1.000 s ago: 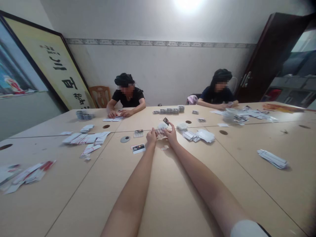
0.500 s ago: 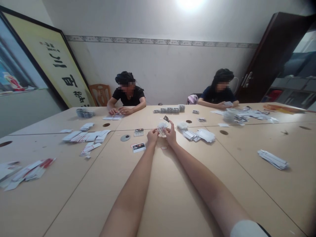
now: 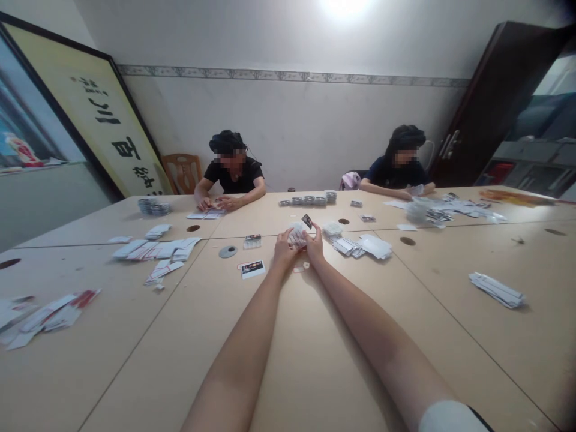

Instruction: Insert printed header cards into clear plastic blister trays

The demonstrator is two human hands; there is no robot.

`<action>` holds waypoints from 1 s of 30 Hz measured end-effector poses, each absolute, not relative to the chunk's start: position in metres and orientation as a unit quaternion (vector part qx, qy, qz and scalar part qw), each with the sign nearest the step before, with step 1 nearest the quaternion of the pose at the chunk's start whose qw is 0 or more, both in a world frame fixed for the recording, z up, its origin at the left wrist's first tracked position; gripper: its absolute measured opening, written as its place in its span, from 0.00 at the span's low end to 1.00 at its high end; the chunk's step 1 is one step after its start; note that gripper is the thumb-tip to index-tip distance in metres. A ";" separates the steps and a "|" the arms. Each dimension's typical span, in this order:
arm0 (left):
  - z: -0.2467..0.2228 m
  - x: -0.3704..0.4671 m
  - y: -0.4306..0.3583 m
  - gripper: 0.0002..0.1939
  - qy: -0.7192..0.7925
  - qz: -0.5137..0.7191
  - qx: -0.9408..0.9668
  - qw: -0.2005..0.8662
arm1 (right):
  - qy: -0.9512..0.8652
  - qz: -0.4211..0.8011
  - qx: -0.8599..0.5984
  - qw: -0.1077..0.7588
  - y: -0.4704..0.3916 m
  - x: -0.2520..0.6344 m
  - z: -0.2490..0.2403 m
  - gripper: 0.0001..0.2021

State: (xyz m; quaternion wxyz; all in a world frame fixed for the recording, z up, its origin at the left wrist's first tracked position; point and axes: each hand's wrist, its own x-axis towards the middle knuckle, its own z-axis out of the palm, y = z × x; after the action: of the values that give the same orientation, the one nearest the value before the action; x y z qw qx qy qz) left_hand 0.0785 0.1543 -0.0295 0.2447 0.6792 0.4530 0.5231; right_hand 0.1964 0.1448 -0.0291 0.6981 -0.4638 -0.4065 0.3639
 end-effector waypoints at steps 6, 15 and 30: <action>-0.030 0.078 0.157 0.37 0.457 0.516 0.691 0.218 | -0.384 0.387 -0.449 0.708 0.150 0.198 -0.032 0.34; -0.032 0.077 0.158 0.38 0.453 0.513 0.697 0.213 | -0.382 0.446 -0.414 0.695 0.149 0.202 -0.029 0.34; -0.030 0.076 0.157 0.36 0.431 0.558 0.642 0.301 | -0.323 0.469 -0.402 0.717 0.153 0.206 -0.033 0.29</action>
State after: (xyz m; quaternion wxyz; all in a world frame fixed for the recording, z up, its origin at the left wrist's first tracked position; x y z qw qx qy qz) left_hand 0.0763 0.1568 -0.0298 0.3010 0.6420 0.4309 0.5581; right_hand 0.2065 0.1531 -0.0330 0.7173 -0.4023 -0.3225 0.4686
